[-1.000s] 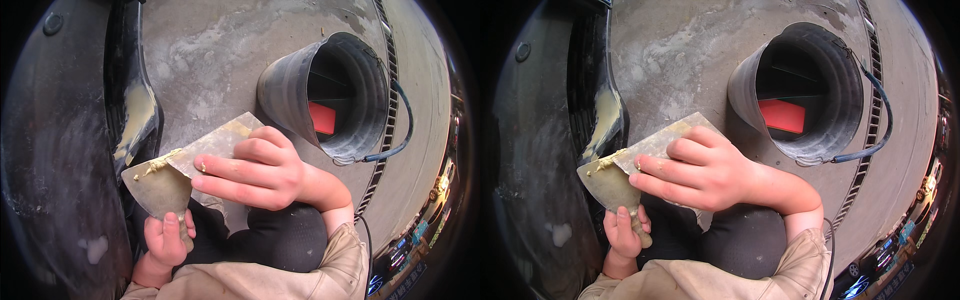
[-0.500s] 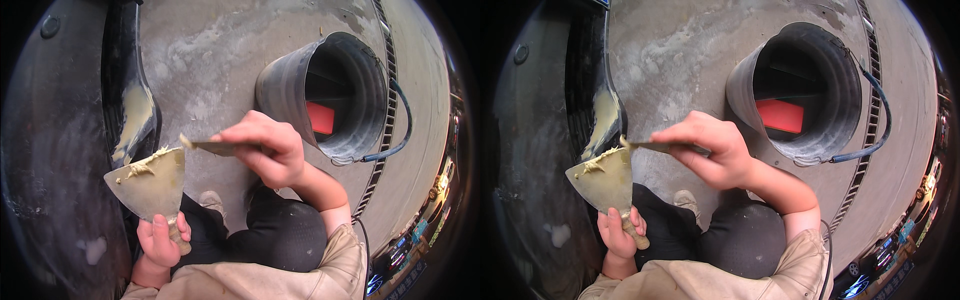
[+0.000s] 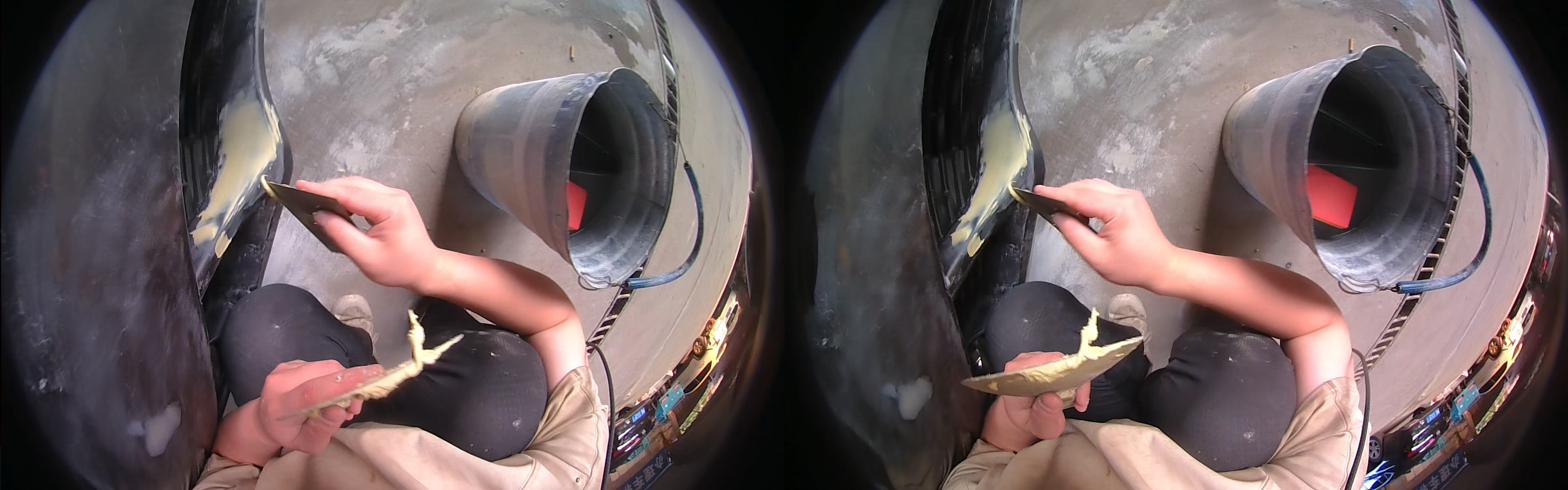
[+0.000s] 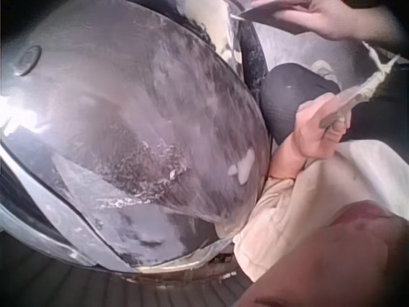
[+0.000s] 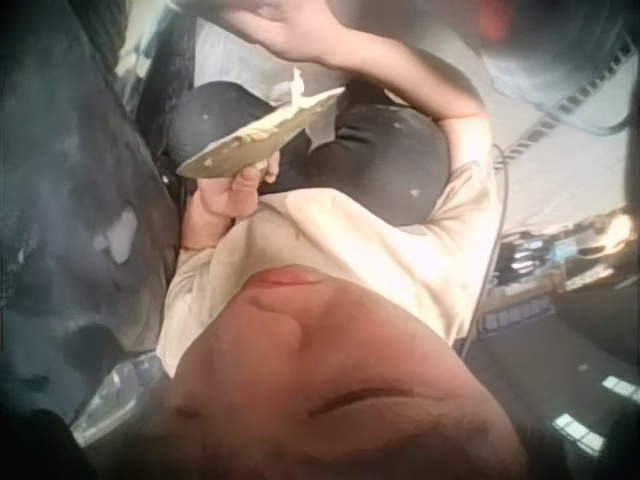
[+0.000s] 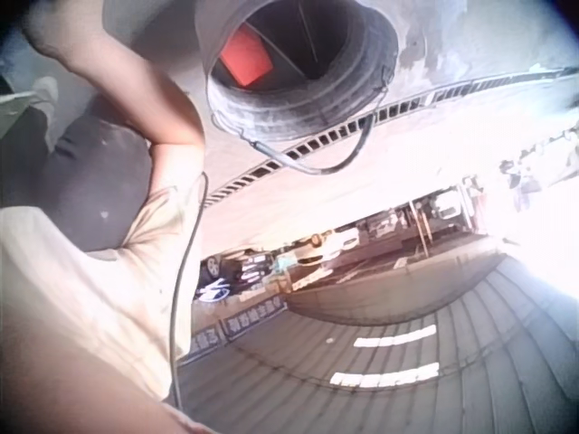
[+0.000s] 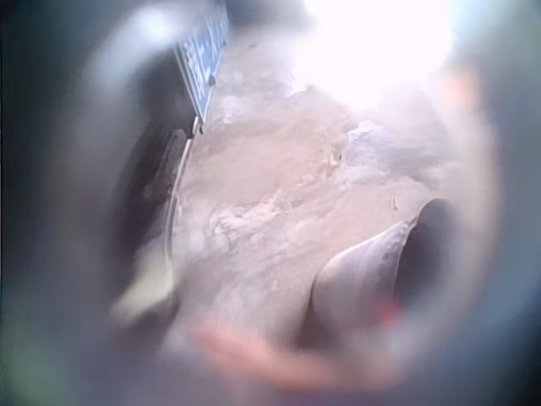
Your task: The person applies a beige filler paste to a black car bumper using a metal spreader, smoothing the surface with their finger. They then scrape excess filler from the spreader.
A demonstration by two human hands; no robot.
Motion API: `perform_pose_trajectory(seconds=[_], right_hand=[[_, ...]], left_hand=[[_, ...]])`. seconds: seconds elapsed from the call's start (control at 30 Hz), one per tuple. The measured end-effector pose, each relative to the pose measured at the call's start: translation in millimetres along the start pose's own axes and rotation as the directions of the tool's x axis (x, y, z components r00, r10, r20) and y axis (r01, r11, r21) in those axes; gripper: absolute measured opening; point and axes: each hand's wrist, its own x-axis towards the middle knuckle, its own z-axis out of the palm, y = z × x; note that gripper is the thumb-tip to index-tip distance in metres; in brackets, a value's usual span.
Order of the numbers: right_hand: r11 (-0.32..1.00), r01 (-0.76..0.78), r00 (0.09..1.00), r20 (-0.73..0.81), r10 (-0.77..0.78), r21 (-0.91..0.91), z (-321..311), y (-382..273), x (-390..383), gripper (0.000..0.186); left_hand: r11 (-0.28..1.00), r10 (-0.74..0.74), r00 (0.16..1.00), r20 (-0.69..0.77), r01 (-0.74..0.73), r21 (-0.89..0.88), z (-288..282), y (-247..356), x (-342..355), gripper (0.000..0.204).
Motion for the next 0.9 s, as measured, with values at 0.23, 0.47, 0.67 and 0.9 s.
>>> perform_pose_trajectory(seconds=[0.23, 0.47, 0.67, 0.9], right_hand=[[0.908, 0.276, 0.944, -0.092, -0.318, -0.315, 23.4, 9.4, 9.3, 0.059], [0.814, 0.348, 0.921, 0.008, -0.389, -0.465, 33.0, 18.4, 4.8, 0.062], [0.798, 0.374, 0.922, 0.099, -0.374, -0.472, 41.9, 18.6, 2.4, 0.069], [0.777, 0.425, 0.9, 0.129, -0.415, -0.465, 43.6, 17.5, 2.2, 0.067]], left_hand=[[0.989, -0.033, 0.997, 0.067, 0.023, 0.145, -3.2, 5.1, 6.6, 0.05], [0.989, -0.07, 0.988, 0.136, 0.051, 0.138, -7.1, 1.5, 6.0, 0.066], [0.985, -0.09, 0.982, 0.164, 0.064, 0.158, -7.1, 3.5, 5.0, 0.075], [0.971, -0.136, 0.978, 0.159, 0.1, 0.218, -5.7, 9.9, 4.8, 0.049]])
